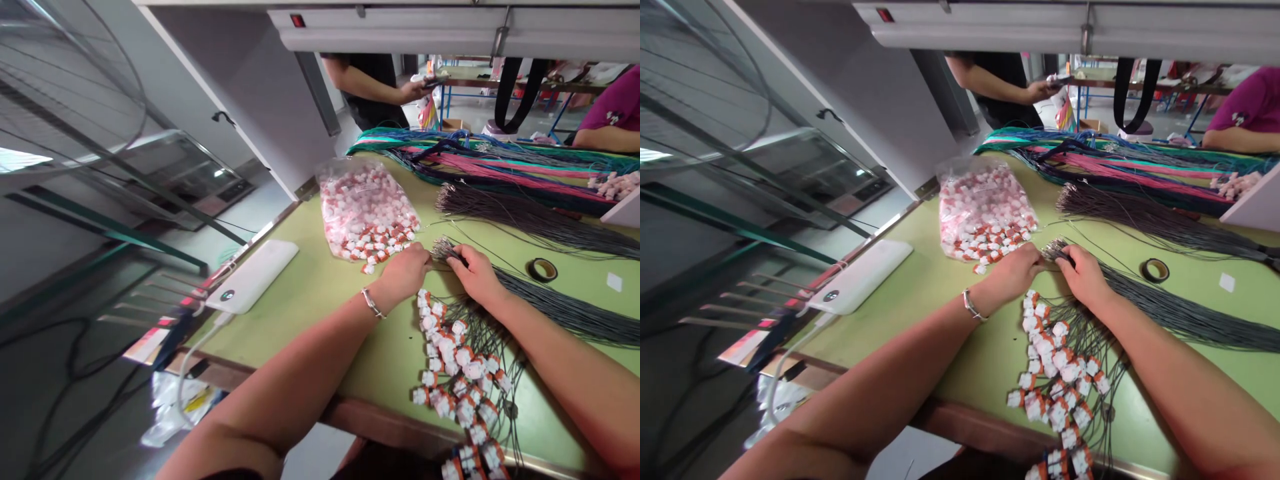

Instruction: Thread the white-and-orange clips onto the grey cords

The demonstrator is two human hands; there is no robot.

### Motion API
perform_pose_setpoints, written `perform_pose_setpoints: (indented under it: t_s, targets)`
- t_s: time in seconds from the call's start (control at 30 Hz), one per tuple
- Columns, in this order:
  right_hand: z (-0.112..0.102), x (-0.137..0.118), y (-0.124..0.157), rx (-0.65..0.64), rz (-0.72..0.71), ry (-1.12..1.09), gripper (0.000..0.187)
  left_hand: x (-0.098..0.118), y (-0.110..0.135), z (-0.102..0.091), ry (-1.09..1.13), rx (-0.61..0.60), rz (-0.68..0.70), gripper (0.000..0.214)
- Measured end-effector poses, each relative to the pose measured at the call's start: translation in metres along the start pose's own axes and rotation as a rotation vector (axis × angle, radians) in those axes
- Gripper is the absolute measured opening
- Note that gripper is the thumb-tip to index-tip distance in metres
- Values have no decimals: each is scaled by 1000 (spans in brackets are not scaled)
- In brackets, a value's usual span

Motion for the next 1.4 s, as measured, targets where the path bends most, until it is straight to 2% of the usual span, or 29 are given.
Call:
perform_pose_setpoints:
  t_s: [0.2, 0.37, 0.47, 0.53, 0.6, 0.67, 0.73, 0.9, 1.07, 1.17, 1.3, 1.4]
  targets:
    - [-2, -4, 1, 21, 16, 16, 15, 2, 2, -2, 11, 64, -10, 16]
    - [2, -6, 3, -58, -61, 109, 23, 9, 6, -6, 74, 93, -54, 12]
    - [4, -4, 2, -95, -66, 67, 25, 12, 6, -8, 254, 139, -35, 11]
    - [3, -2, 0, -97, -9, -50, 20, 12, 5, -8, 476, 170, -45, 10]
    - [2, -1, -2, -94, 64, -178, 20, 7, 2, -6, 701, 201, -107, 17]
    - [1, -1, -3, -89, 123, -257, 22, 2, -1, 0, 794, 206, -177, 23]
    - [0, -2, -4, -59, 162, -304, 21, -2, -4, 5, 710, 199, -171, 22]
    - [-1, 0, -5, 26, 198, -341, 20, -1, -10, 14, 223, 199, 29, 16]
    - [-1, 3, -7, 18, 195, -317, 19, -2, -13, 12, 142, 135, 87, 18]
    - [1, 1, -7, -3, 128, -149, 18, -1, -13, 12, 16, 83, 91, 23]
    - [3, -1, -5, -76, 54, 245, 17, 4, -12, 12, -176, 52, 118, 25]
    - [4, 0, -5, -94, 2, 360, 16, 8, -9, 9, -207, 62, 105, 24]
Point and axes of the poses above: each hand's wrist, its own y-axis away from the middle knuckle, its own z-axis out of the palm, x = y × z, the point moved 2 cm from there along -y, towards the middle knuckle, and after that the axes turned 1 degree about -y, right-handed, at the moved point
